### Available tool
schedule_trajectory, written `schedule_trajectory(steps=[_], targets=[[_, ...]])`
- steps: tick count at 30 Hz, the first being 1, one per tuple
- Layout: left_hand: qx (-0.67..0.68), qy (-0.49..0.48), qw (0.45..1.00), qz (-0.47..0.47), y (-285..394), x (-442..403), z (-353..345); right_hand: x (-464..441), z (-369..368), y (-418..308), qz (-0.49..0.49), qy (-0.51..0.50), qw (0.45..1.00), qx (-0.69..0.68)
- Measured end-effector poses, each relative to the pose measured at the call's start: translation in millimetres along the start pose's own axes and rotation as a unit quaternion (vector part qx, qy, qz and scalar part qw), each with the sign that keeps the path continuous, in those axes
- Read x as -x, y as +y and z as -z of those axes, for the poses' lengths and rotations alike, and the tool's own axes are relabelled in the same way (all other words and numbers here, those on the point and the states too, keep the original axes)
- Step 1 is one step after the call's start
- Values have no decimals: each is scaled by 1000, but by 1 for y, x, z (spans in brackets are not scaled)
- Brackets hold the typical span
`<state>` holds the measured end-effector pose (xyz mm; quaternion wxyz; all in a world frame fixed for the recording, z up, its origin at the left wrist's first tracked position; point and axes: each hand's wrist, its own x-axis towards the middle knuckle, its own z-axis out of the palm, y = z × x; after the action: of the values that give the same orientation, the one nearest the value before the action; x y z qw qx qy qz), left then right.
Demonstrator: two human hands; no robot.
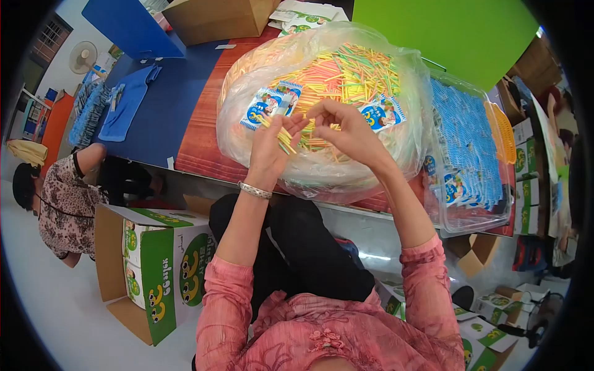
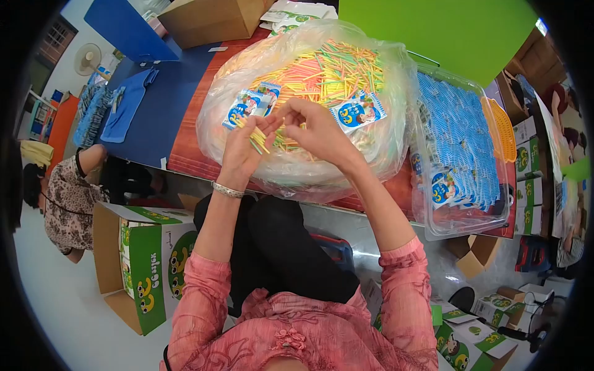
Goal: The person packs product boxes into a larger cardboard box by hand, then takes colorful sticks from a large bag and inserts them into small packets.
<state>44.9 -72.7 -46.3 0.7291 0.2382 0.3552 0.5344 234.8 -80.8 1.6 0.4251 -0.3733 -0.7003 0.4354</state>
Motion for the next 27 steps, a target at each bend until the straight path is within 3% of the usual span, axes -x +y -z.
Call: schedule_trajectory(steps=[2,6,9,10,13,16,18,24,27], targets=[[-14,-11,999,46,-3,-1,1,-5,-4,0,-17,12,995,-93],[101,-41,992,66,-7,6,-13,-7,-29,2,95,-12,990,103],[99,-30,993,63,-7,4,2,-4,-29,3,59,-33,998,6],[100,-40,992,66,-6,3,6,-7,-25,4,-25,-32,995,-93],[85,-46,994,41,-2,3,16,-24,-11,34,-10,75,985,157],[59,-38,998,5,0,6,16,-32,-21,72,115,88,900,411],[47,-18,999,-11,1,10,14,-38,-34,79,202,113,810,538],[53,3,998,-11,0,14,14,-44,-43,74,113,9,785,609],[52,6,999,-14,1,15,14,-45,-33,73,120,38,806,579]])
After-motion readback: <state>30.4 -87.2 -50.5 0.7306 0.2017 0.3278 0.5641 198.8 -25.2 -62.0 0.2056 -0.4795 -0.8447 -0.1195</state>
